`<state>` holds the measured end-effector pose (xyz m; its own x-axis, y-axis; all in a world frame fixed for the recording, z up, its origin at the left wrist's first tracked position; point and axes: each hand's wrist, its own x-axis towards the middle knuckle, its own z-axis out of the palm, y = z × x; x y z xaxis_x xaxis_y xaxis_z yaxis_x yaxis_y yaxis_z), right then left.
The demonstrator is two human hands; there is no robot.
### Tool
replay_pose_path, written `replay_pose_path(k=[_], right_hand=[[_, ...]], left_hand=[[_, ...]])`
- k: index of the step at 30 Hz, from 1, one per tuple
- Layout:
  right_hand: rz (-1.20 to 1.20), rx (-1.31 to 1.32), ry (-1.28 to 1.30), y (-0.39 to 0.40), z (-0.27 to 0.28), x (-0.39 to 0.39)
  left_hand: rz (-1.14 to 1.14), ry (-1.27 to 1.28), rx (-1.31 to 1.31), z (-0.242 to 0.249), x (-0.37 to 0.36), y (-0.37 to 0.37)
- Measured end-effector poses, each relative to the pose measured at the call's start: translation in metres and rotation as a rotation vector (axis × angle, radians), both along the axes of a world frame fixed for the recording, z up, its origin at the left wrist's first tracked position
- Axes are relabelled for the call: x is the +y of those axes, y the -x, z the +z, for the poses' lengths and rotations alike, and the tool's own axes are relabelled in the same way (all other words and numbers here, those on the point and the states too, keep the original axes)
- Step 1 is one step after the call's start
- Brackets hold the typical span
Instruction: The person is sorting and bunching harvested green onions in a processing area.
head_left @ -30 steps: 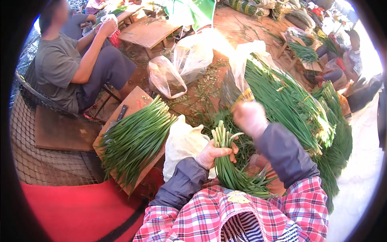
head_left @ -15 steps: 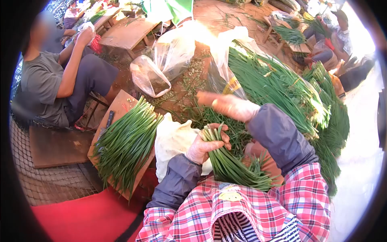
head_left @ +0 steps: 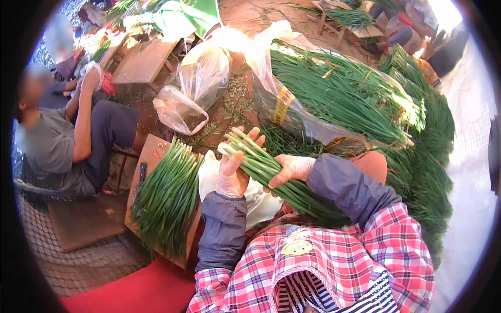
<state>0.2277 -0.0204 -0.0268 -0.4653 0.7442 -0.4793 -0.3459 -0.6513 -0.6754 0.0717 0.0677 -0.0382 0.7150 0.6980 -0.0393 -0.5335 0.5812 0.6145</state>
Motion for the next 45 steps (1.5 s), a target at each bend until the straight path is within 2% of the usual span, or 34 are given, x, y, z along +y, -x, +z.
replay_pose_path(k=[2, 4, 6, 8, 10, 11, 12, 14, 15, 16, 19, 21, 23, 27, 30, 32, 33, 34, 36, 39, 42, 43, 45], right_hand=[[0.169, 0.036, -0.033, -0.001, -0.007, 0.010], [0.162, 0.163, -0.076, 0.004, -0.012, 0.014], [0.206, 0.085, -0.080, 0.001, 0.002, 0.025], [0.171, -0.194, -0.264, -0.011, -0.004, 0.023], [0.162, -0.515, -0.437, -0.042, -0.024, 0.007], [0.281, -0.626, -0.308, -0.059, -0.031, -0.006], [0.385, -0.888, 0.027, -0.070, -0.017, -0.021], [0.747, -1.550, -0.117, -0.124, -0.126, -0.053], [0.586, -1.677, -0.018, -0.100, -0.018, -0.067], [0.293, -1.545, -0.212, -0.135, -0.076, -0.080], [-0.244, -0.881, 0.085, -0.127, 0.008, -0.072], [-0.369, -0.674, -0.222, -0.134, 0.018, -0.074], [-0.483, -0.442, -0.382, -0.131, 0.039, -0.075], [-0.501, -0.128, -0.822, -0.123, 0.062, -0.062], [-0.377, -0.554, -0.852, -0.106, 0.073, -0.036], [-0.230, -0.842, -0.761, -0.093, 0.061, -0.019], [-0.104, -1.122, -0.699, -0.088, 0.054, -0.015], [-0.041, -1.270, -0.665, -0.084, 0.050, -0.010], [-0.200, -1.171, -0.616, -0.080, 0.037, -0.003], [-0.266, -1.080, -0.622, -0.079, 0.036, -0.003], [-0.364, -1.341, -0.637, -0.073, 0.046, -0.004], [-0.411, -1.354, -0.601, -0.069, 0.052, -0.006], [-0.458, -1.444, -0.710, -0.067, 0.049, -0.006]], left_hand=[[-0.128, 0.019, -0.129, -0.002, -0.001, 0.001], [-0.082, 0.031, -0.008, 0.007, 0.000, 0.006], [-0.084, -0.082, -0.121, 0.016, 0.020, 0.007], [0.277, -0.083, -0.021, 0.054, 0.034, 0.014], [0.254, -0.251, -0.375, 0.059, 0.084, 0.047], [0.306, -0.326, -0.370, 0.065, 0.098, 0.061], [0.357, -0.401, -0.364, 0.070, 0.109, 0.073], [0.487, -0.371, -0.422, 0.075, 0.125, 0.096], [0.540, -0.421, -0.405, 0.079, 0.128, 0.101], [0.562, -0.444, -0.397, 0.079, 0.132, 0.105], [0.614, -0.448, -0.396, 0.083, 0.134, 0.103], [0.626, -0.451, -0.444, 0.085, 0.130, 0.095], [0.687, -0.424, -0.475, 0.087, 0.123, 0.084], [0.466, -0.574, -0.555, 0.078, 0.126, 0.083], [0.438, -0.567, -0.561, 0.078, 0.121, 0.077], [0.401, -0.571, -0.576, 0.079, 0.118, 0.073], [0.373, -0.576, -0.586, 0.079, 0.118, 0.073], [0.347, -0.581, -0.595, 0.079, 0.117, 0.073], [0.347, -0.561, -0.599, 0.082, 0.113, 0.072], [0.324, -0.538, -0.625, 0.085, 0.107, 0.066], [0.319, -0.524, -0.634, 0.084, 0.106, 0.061], [0.324, -0.520, -0.630, 0.083, 0.106, 0.061], [0.317, -0.522, -0.592, 0.082, 0.104, 0.058]])
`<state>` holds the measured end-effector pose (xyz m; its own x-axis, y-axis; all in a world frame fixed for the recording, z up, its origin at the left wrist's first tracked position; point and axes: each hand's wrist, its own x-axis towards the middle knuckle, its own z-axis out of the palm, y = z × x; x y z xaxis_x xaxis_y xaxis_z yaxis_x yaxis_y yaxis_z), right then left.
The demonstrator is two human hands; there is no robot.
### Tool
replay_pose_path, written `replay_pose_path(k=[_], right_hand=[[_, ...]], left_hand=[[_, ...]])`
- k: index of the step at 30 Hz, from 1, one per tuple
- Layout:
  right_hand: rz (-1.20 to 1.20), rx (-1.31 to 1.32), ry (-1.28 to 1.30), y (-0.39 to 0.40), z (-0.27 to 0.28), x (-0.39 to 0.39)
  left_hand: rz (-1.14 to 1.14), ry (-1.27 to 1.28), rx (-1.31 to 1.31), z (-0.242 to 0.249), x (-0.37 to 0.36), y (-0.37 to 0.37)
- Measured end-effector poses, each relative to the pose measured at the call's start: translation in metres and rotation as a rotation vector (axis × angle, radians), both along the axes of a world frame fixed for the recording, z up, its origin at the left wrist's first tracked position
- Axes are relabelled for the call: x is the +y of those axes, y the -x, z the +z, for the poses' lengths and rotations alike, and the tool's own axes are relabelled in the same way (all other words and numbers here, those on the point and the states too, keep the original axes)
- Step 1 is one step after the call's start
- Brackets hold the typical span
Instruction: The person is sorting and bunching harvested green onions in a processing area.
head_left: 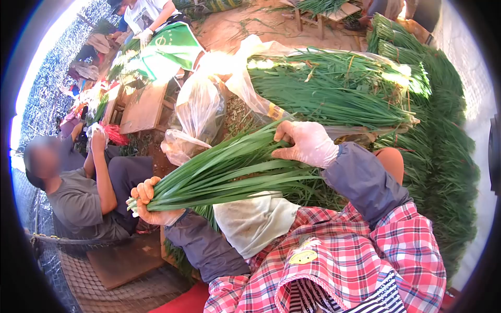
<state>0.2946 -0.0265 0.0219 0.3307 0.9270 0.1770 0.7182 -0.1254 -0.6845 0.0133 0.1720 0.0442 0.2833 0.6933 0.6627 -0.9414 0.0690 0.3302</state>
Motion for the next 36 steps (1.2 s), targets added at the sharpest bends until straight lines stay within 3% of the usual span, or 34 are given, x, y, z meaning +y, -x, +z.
replay_pose_path(k=[7, 12, 15, 17, 22, 26, 34, 36], right_hand=[[-0.071, -0.179, -0.250, -0.003, -0.003, -0.005], [0.163, -0.149, 0.101, 0.024, -0.009, 0.002], [-0.015, -0.020, -0.162, 0.030, -0.018, 0.006], [-0.084, 0.175, -0.181, 0.028, -0.010, 0.006], [0.046, 0.506, -0.122, 0.019, -0.003, 0.011], [0.152, 0.464, 0.119, 0.024, -0.008, 0.017], [0.124, -0.102, -0.026, 0.033, -0.030, 0.022], [0.106, 0.089, 0.033, 0.029, -0.027, 0.019]], left_hand=[[0.023, 0.032, 0.111, -0.002, -0.001, -0.008], [0.052, 0.069, 0.175, -0.002, -0.012, -0.027], [0.059, 0.061, 0.215, -0.001, -0.020, -0.033], [0.039, 0.026, 0.234, -0.001, -0.022, -0.034], [0.005, 0.011, 0.257, -0.001, -0.026, -0.041], [-0.002, -0.015, 0.296, -0.001, -0.034, -0.049], [0.019, 0.084, 0.349, -0.010, -0.039, -0.056], [0.017, 0.102, 0.345, -0.013, -0.038, -0.056]])
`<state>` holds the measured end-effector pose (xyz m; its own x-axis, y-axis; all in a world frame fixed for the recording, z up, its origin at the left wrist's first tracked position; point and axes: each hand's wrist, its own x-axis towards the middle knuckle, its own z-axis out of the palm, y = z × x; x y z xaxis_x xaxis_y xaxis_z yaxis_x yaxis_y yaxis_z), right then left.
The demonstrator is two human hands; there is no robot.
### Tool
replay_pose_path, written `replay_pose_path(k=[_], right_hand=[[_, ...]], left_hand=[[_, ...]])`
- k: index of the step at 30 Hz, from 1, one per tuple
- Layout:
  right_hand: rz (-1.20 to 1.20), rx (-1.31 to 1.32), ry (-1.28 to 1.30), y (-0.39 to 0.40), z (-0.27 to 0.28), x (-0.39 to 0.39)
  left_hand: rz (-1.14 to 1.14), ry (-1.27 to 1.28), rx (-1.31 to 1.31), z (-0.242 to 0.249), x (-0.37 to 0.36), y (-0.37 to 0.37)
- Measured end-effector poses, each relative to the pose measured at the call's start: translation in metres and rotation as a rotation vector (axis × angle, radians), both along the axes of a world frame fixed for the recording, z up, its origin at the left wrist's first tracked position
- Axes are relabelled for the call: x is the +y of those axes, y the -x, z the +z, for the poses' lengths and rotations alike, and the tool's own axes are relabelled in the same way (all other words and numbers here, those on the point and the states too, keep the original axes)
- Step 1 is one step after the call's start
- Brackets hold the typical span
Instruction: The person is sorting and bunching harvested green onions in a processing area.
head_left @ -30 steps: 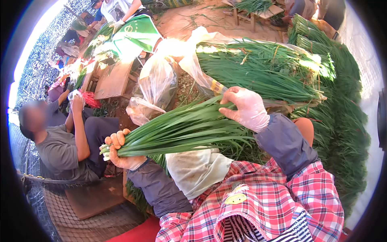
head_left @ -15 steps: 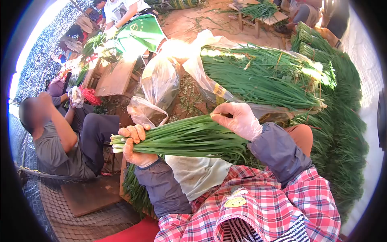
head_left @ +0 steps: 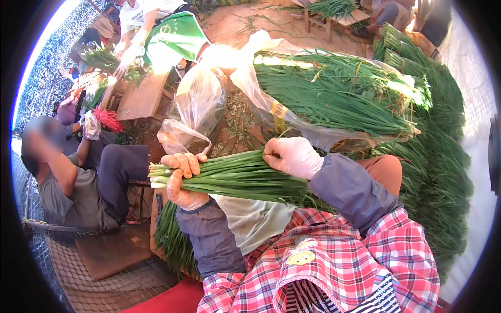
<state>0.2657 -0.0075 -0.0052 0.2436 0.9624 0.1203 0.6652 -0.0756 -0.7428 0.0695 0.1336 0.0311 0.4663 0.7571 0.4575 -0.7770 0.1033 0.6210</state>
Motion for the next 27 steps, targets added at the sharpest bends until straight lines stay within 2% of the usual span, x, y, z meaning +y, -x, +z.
replay_pose_path(k=[2, 3, 5, 7, 8, 15, 18, 21, 22, 23, 25, 27], right_hand=[[-0.061, 0.207, 0.044, -0.008, 0.012, -0.005], [-0.104, 0.321, -0.049, -0.011, 0.001, -0.006], [-0.063, 0.356, -0.092, -0.011, 0.002, -0.012], [0.082, 0.156, -0.239, -0.010, -0.013, -0.011], [0.098, 0.142, -0.118, -0.010, -0.012, -0.011], [0.084, 0.074, -0.144, 0.000, -0.020, -0.004], [-0.013, 0.203, -0.112, -0.001, -0.013, -0.008], [-0.279, 0.862, -0.275, -0.019, -0.024, -0.012], [-0.335, 0.838, -0.194, -0.034, -0.031, -0.019], [-0.382, 0.809, -0.115, -0.054, -0.041, -0.029], [-0.094, -0.059, 0.205, -0.077, -0.071, -0.058], [-0.071, 0.094, 0.298, -0.073, -0.052, -0.064]], left_hand=[[0.001, -0.015, -0.003, -0.001, 0.003, 0.003], [0.004, -0.021, -0.003, -0.001, 0.004, 0.005], [-0.008, -0.062, 0.011, 0.000, 0.004, 0.007], [-0.022, -0.085, 0.020, 0.001, 0.004, 0.004], [-0.026, -0.087, 0.021, 0.000, 0.004, 0.003], [-0.006, -0.016, 0.022, -0.003, 0.001, -0.002], [0.043, 0.010, 0.048, -0.003, -0.003, -0.002], [0.064, 0.028, 0.012, -0.009, 0.001, 0.006], [0.004, -0.021, -0.007, -0.010, 0.008, 0.017], [0.079, -0.028, 0.019, -0.008, 0.012, 0.021], [0.239, -0.048, 0.072, 0.004, 0.018, 0.031], [0.373, -0.199, 0.158, 0.022, 0.016, 0.024]])
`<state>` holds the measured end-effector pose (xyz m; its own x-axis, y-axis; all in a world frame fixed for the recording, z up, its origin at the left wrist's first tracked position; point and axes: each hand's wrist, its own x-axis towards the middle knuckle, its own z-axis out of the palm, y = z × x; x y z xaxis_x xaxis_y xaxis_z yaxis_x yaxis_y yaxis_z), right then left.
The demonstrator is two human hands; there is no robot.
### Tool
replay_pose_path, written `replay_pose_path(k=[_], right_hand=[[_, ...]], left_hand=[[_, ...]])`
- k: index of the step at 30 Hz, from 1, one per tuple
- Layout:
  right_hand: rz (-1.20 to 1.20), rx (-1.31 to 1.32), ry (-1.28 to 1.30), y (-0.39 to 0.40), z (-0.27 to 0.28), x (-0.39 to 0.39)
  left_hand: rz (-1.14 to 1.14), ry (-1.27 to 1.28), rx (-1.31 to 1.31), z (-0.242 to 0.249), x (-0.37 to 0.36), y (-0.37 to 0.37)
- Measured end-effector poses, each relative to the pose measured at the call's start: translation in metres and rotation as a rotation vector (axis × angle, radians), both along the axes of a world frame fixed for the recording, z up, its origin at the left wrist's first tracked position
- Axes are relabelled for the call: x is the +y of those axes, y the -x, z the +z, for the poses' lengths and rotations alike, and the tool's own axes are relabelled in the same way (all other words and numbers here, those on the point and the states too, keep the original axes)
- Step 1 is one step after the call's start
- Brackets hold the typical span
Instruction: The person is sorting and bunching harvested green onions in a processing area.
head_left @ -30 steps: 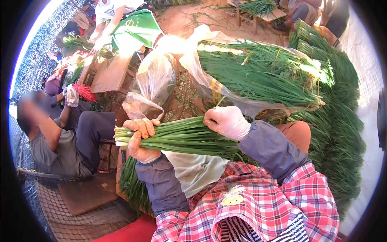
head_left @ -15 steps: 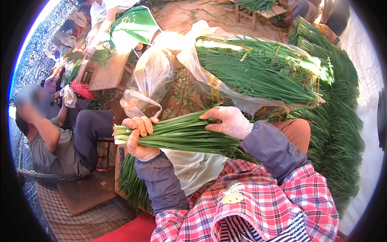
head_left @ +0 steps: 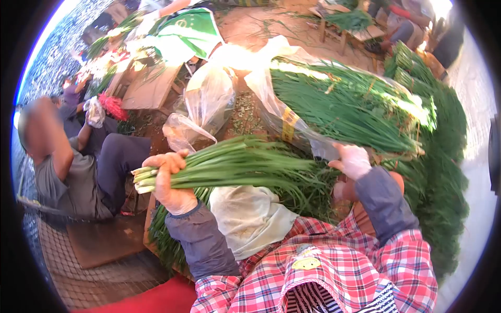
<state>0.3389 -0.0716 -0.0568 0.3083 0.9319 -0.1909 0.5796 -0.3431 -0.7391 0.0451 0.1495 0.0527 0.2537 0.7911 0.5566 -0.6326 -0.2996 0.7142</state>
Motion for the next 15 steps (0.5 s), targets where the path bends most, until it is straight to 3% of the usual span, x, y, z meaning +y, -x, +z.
replay_pose_path(k=[2, 4, 7, 9, 12, 13, 15], right_hand=[[0.017, 0.150, 0.098, 0.010, 0.031, -0.007], [0.245, 1.323, 0.221, 0.049, 0.051, -0.005], [-0.010, 1.885, 0.237, 0.105, 0.049, 0.006], [-0.013, 2.014, 0.222, 0.112, 0.045, 0.012], [-0.005, 2.211, 0.183, 0.117, 0.030, 0.026], [0.120, 2.229, 0.179, 0.117, 0.012, 0.028], [0.036, 2.003, 0.190, 0.120, 0.004, 0.035]], left_hand=[[0.137, -0.188, 0.144, 0.015, -0.020, -0.024], [0.009, -0.543, 0.363, 0.000, -0.029, -0.043], [-0.248, -1.103, 0.516, -0.006, -0.081, -0.074], [-0.426, -1.250, 0.611, -0.031, -0.110, -0.076], [-0.424, -1.241, 0.727, -0.069, -0.124, -0.060], [-0.392, -1.232, 0.756, -0.079, -0.124, -0.054], [-0.330, -1.214, 0.796, -0.089, -0.122, -0.047]])
